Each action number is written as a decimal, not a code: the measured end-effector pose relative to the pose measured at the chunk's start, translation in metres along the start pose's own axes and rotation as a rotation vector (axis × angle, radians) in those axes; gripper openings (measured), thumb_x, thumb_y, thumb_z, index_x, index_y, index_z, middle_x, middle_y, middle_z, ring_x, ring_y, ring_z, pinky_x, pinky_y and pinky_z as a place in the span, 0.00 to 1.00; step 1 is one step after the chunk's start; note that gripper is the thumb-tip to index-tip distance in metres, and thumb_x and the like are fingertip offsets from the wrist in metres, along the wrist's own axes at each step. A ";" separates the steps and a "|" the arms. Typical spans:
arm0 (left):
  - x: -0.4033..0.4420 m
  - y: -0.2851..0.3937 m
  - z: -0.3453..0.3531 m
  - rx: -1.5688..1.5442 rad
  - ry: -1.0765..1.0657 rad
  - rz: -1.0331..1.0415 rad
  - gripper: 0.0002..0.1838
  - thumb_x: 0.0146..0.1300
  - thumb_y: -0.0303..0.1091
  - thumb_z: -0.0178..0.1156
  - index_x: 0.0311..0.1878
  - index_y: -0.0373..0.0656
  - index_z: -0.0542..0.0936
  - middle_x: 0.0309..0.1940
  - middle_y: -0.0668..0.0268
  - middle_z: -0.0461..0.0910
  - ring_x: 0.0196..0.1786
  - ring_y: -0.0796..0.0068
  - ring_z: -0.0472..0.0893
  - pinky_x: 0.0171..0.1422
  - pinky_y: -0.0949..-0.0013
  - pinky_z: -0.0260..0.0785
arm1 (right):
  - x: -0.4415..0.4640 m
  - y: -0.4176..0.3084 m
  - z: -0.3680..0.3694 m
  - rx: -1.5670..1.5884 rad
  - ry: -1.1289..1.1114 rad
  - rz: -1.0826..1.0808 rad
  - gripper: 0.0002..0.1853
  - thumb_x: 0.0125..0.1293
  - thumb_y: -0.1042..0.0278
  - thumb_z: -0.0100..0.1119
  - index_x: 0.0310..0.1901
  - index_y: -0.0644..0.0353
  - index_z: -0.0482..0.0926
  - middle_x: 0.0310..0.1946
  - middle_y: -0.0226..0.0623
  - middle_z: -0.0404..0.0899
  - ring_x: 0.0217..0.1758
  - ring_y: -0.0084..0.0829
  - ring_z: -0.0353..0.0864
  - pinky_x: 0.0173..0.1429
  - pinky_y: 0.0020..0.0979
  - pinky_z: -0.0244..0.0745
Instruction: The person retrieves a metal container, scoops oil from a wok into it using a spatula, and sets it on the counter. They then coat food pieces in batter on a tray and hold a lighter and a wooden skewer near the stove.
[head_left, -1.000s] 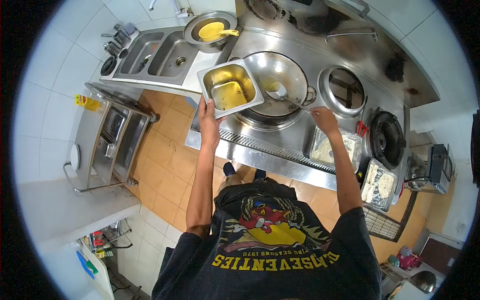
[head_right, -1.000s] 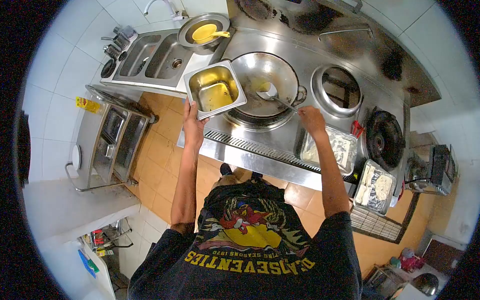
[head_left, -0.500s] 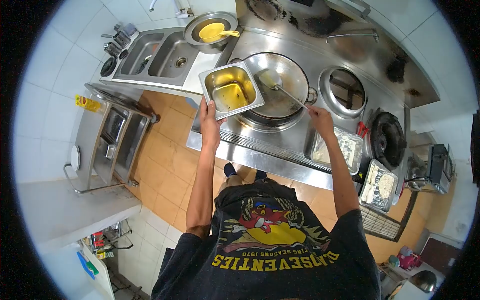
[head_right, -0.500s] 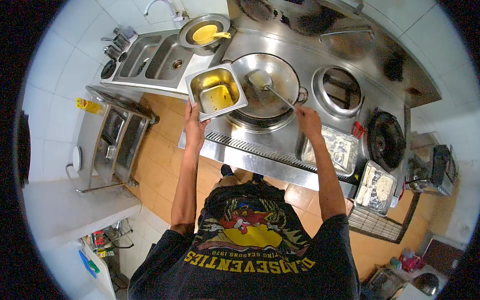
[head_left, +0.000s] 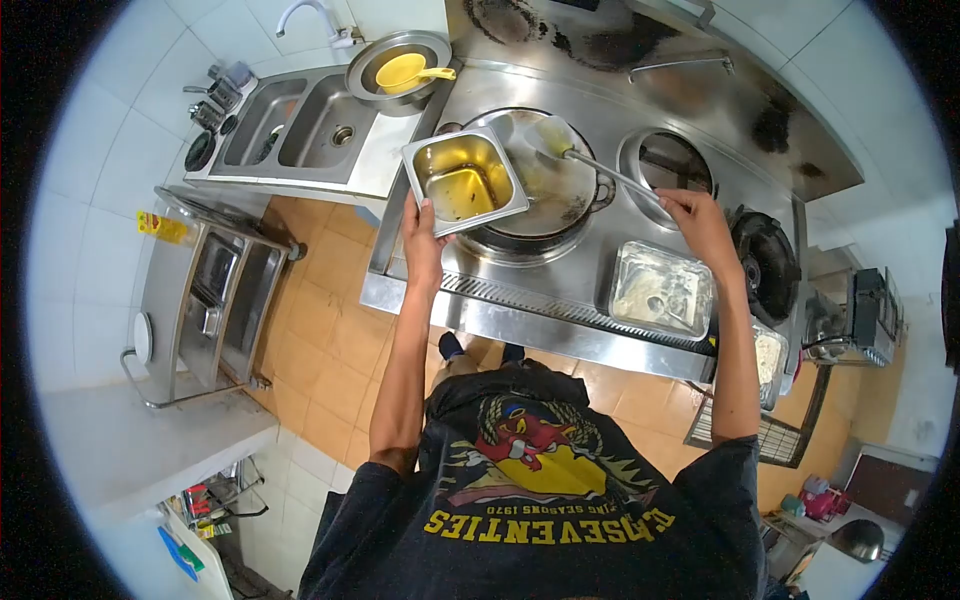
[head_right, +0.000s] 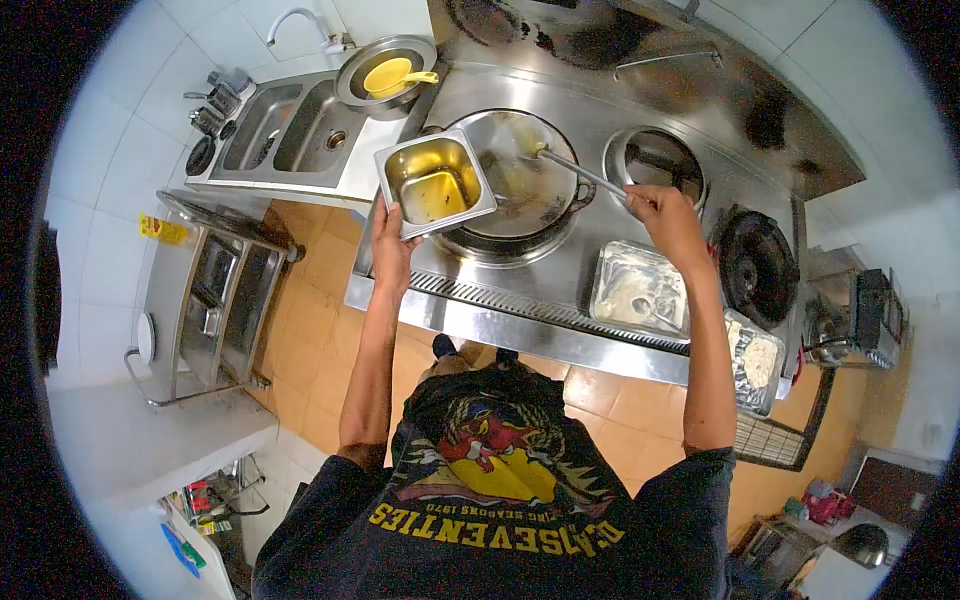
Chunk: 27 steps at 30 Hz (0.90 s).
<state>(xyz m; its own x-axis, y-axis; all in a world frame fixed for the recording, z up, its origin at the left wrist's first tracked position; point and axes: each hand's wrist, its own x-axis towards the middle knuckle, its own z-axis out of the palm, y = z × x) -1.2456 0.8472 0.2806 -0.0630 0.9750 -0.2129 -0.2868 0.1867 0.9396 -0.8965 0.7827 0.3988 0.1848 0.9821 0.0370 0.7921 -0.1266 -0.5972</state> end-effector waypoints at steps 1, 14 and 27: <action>0.002 -0.003 0.001 -0.001 -0.003 -0.004 0.24 0.71 0.42 0.45 0.69 0.52 0.59 0.50 0.69 0.74 0.43 0.81 0.76 0.35 0.77 0.68 | -0.001 -0.005 -0.006 0.017 0.008 -0.014 0.12 0.63 0.65 0.57 0.44 0.62 0.81 0.30 0.50 0.80 0.29 0.35 0.80 0.37 0.32 0.71; 0.012 -0.015 0.025 -0.016 -0.036 -0.044 0.26 0.70 0.42 0.46 0.70 0.52 0.58 0.56 0.67 0.71 0.49 0.76 0.75 0.38 0.72 0.70 | -0.012 -0.046 -0.030 0.031 -0.123 -0.051 0.13 0.63 0.66 0.57 0.45 0.64 0.81 0.34 0.48 0.82 0.33 0.30 0.81 0.41 0.29 0.71; 0.005 -0.008 0.023 0.013 -0.034 -0.021 0.27 0.71 0.43 0.46 0.70 0.50 0.57 0.56 0.65 0.71 0.47 0.74 0.76 0.36 0.74 0.71 | -0.008 -0.075 0.007 -0.217 -0.160 -0.313 0.12 0.61 0.66 0.57 0.44 0.59 0.82 0.38 0.46 0.81 0.40 0.46 0.80 0.44 0.38 0.72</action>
<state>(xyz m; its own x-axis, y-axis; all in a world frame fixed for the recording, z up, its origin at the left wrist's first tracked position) -1.2213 0.8531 0.2781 -0.0248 0.9743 -0.2237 -0.2751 0.2085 0.9385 -0.9619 0.7856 0.4377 -0.1636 0.9850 0.0548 0.9030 0.1719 -0.3937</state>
